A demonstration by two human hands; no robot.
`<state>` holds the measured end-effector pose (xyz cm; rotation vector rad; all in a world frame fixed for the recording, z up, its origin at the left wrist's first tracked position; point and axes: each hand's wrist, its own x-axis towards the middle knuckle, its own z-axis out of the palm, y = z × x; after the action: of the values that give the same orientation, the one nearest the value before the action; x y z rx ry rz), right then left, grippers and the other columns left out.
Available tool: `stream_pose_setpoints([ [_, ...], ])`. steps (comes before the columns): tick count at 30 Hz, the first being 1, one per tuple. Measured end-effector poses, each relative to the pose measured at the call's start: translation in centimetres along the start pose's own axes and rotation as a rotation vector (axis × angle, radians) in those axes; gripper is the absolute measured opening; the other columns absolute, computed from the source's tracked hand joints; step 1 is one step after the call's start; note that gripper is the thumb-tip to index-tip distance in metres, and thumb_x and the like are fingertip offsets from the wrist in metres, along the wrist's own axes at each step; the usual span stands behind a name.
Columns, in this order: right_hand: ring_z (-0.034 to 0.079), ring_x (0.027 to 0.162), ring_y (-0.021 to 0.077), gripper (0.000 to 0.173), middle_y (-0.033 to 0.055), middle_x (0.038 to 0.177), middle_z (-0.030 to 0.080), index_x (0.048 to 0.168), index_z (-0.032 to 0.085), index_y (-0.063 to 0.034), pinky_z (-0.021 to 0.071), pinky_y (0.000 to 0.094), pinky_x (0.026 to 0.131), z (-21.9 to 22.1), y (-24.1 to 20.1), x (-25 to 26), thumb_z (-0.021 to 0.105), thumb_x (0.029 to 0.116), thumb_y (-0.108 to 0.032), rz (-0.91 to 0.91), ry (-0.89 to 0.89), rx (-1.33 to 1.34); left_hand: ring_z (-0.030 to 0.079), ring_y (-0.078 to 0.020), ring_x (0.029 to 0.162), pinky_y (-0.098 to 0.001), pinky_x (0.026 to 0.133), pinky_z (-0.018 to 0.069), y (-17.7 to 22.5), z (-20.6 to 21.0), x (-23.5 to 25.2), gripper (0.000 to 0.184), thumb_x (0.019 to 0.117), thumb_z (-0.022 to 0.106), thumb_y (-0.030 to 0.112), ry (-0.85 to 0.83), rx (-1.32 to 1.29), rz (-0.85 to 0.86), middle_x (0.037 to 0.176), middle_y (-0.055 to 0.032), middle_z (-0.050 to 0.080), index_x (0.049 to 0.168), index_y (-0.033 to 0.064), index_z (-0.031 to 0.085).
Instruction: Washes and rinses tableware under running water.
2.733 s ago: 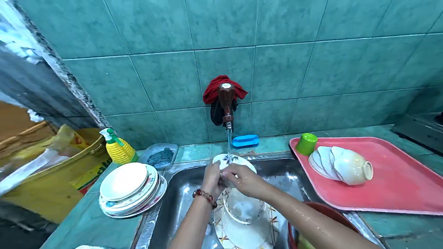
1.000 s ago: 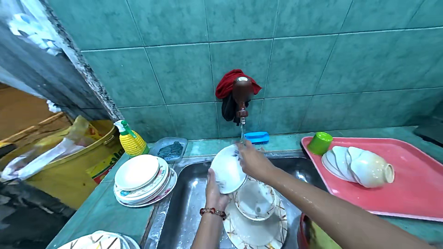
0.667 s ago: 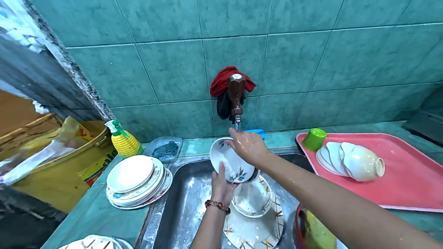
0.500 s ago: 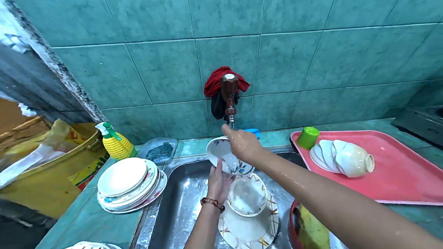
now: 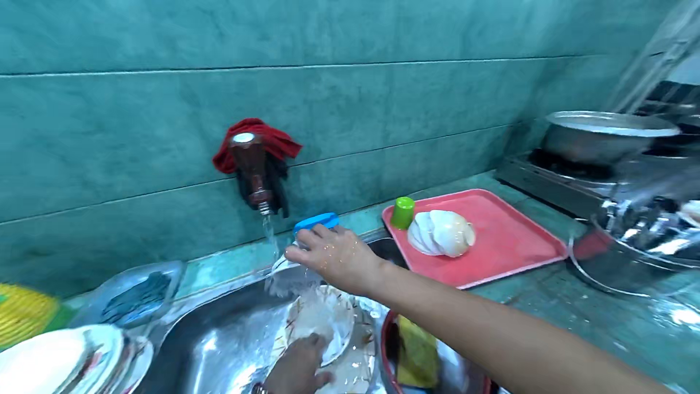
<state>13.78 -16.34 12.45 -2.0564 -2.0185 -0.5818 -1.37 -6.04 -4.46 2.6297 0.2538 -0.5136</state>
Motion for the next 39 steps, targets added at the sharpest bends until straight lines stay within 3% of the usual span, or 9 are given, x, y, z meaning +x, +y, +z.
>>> stream_pose_setpoints([
  [4,0.068,0.102,0.0321,0.04,0.0113,0.117,0.067,0.121,0.07,-0.0206,0.0598,0.0478,0.074,-5.1,3.6,-6.6,0.076,0.0867,-0.001,0.143,0.14,0.007,0.066,-0.0458,0.113,-0.065,0.088,0.0543,0.4,0.4,-1.2,0.032,0.1039,0.055,0.017,-0.003,0.26,0.103,0.131,-0.0219,0.065,0.131,0.0035,0.066],
  [10,0.07,0.082,0.043,0.039,0.0252,0.118,0.062,0.118,0.065,-0.002,0.0581,0.06,0.062,-12.8,11.0,-15.8,0.069,0.082,0.013,0.609,0.201,-0.175,0.069,-0.0427,0.105,-0.0642,0.083,0.0553,-0.1,-1.0,-2.0,0.034,0.1054,0.055,0.033,0.066,0.202,0.112,0.115,-0.02,0.07,0.119,0.0062,0.07],
  [15,0.066,0.095,0.0549,0.049,0.0324,0.13,0.055,0.126,0.061,-0.0027,0.0559,0.0681,0.069,-11.0,17.1,-22.4,0.071,0.0811,0.014,0.952,0.068,-0.313,0.071,-0.0419,0.095,-0.0644,0.077,0.0559,0.2,-2.1,-2.5,0.039,0.1072,0.05,0.037,0.218,0.126,0.138,0.107,-0.0199,0.072,0.119,0.005,0.07],
  [23,0.052,0.132,0.0495,0.042,0.0252,0.132,0.062,0.115,0.072,-0.011,0.0376,0.0741,0.106,-1.8,17.0,-32.0,0.079,0.0781,0.007,0.685,-0.217,-0.413,0.067,-0.0353,0.09,-0.0587,0.086,0.0517,-1.5,-5.2,-0.7,0.04,0.1054,0.054,0.035,0.301,-0.326,-0.012,0.097,-0.0221,0.069,0.114,-0.0014,0.069],
  [26,0.044,0.14,0.0463,0.047,0.0232,0.142,0.056,0.118,0.071,-0.0096,0.03,0.0724,0.114,-1.5,16.0,-33.3,0.089,0.0752,-0.017,0.664,-0.216,-0.274,0.064,-0.0203,0.084,-0.0456,0.081,0.0524,-3.2,-6.2,0.5,0.036,0.1053,0.054,0.033,0.372,-0.531,-0.067,0.092,-0.012,0.068,0.109,0.0018,0.07],
  [29,0.038,0.148,0.039,0.049,0.0201,0.152,0.048,0.124,0.067,-0.0108,0.022,0.0672,0.121,-2.4,15.7,-33.1,0.08,0.0869,-0.039,0.648,-0.29,-0.135,0.062,-0.0188,0.089,-0.0442,0.084,0.0505,-3.6,-7.4,1.1,0.036,0.1065,0.053,0.031,0.476,-0.695,-0.18,0.098,-0.0131,0.067,0.111,-0.0007,0.068],
  [32,0.034,0.151,0.0367,0.045,0.0198,0.157,0.045,0.13,0.065,-0.007,0.0167,0.0646,0.124,-3.3,14.9,-31.1,0.076,0.0921,-0.03,0.716,-0.413,-0.067,0.061,-0.021,0.093,-0.046,0.086,0.0482,-2.9,-8.9,1.3,0.038,0.1063,0.054,0.034,0.59,-0.75,-0.28,0.101,-0.0154,0.066,0.109,-0.0019,0.067],
  [36,0.07,0.097,0.0379,0.016,0.0175,0.094,0.071,0.089,0.073,-0.0015,0.0523,0.0607,0.091,-4.4,11.0,-24.0,0.072,0.0896,-0.018,0.629,0.049,-0.223,0.062,-0.0236,0.092,-0.0481,0.085,0.0487,-1.6,-10.8,0.5,0.037,0.106,0.054,0.034,0.636,-0.746,-0.28,0.099,-0.0159,0.066,0.107,-0.001,0.067],
  [39,0.069,0.091,0.0267,0.017,0.0097,0.092,0.069,0.095,0.072,-0.0052,0.0596,0.0483,0.08,-3.0,4.8,-15.4,0.064,0.0968,-0.021,0.57,0.228,0.105,0.065,-0.0252,0.093,-0.049,0.086,0.0522,-0.8,-11.3,-0.3,0.037,0.1067,0.054,0.033,0.653,-0.878,-0.297,0.1,-0.0166,0.068,0.108,-0.0004,0.069],
])
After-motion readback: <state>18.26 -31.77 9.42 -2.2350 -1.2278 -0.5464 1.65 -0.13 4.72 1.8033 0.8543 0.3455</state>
